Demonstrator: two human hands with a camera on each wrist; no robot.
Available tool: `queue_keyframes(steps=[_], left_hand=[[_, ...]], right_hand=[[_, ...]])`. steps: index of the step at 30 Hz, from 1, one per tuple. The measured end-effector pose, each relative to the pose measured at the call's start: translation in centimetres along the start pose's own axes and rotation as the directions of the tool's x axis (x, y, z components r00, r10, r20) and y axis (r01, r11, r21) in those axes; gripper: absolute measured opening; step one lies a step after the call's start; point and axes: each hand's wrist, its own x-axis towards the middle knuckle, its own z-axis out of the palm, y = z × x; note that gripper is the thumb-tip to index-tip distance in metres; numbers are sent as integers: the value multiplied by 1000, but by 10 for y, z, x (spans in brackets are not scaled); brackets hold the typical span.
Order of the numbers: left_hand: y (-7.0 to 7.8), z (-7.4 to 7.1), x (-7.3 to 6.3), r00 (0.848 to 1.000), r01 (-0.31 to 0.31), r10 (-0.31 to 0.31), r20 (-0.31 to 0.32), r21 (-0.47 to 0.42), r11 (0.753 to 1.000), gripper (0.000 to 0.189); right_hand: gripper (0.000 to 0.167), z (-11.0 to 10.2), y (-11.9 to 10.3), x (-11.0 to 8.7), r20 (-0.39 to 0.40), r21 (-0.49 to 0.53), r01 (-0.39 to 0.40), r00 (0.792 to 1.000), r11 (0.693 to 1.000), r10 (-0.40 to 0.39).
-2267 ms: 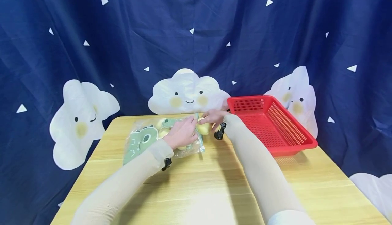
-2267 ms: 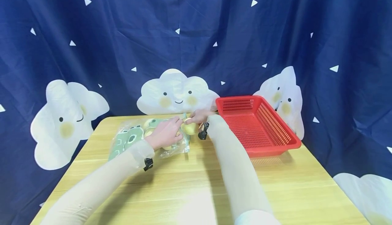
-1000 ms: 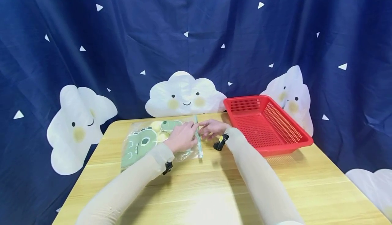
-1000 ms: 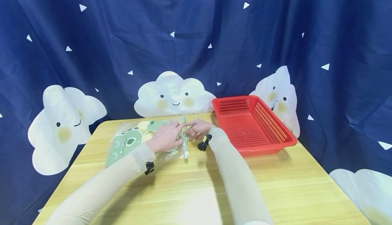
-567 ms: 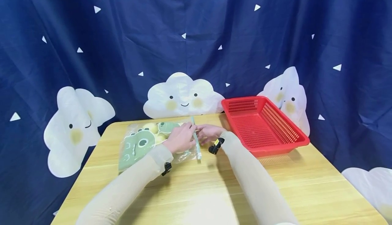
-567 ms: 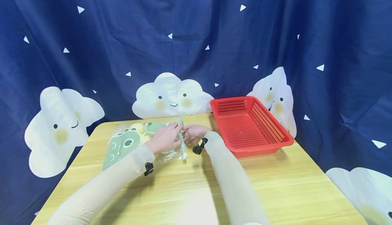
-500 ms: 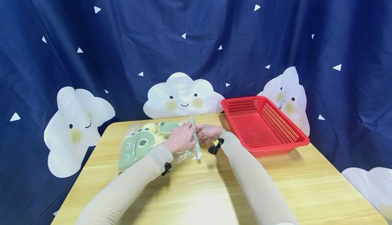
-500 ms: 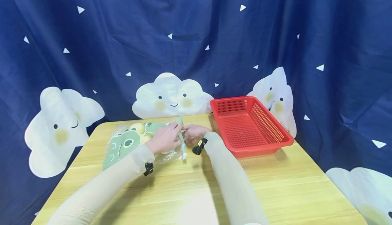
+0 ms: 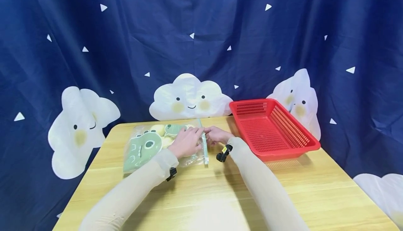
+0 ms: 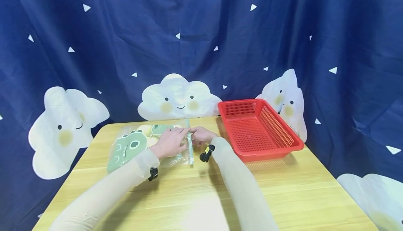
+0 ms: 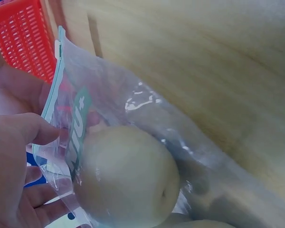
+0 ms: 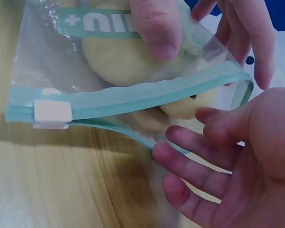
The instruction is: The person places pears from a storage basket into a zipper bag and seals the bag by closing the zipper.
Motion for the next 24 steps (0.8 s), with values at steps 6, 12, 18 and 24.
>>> queue_keyframes(steps=[6,12,18,24], left_hand=[[0,0,-2,1000,0,0,10,10,1000,70],[1,1,-3,1000,5,-5,9,-20,1000,73],[0,1,-9,999,-11,10,-39,-32,999,66],[6,-8,-19,996,-40,43,-84,28,999,53]], right_hand=[[45,1,-4,-11,-84,-112,-24,996,993,15],[30,2,-2,-27,-103,-228,-101,992,968,79],[23,5,2,-48,59,-295,-103,990,950,126],[37,11,6,-62,147,-263,-70,983,962,111]])
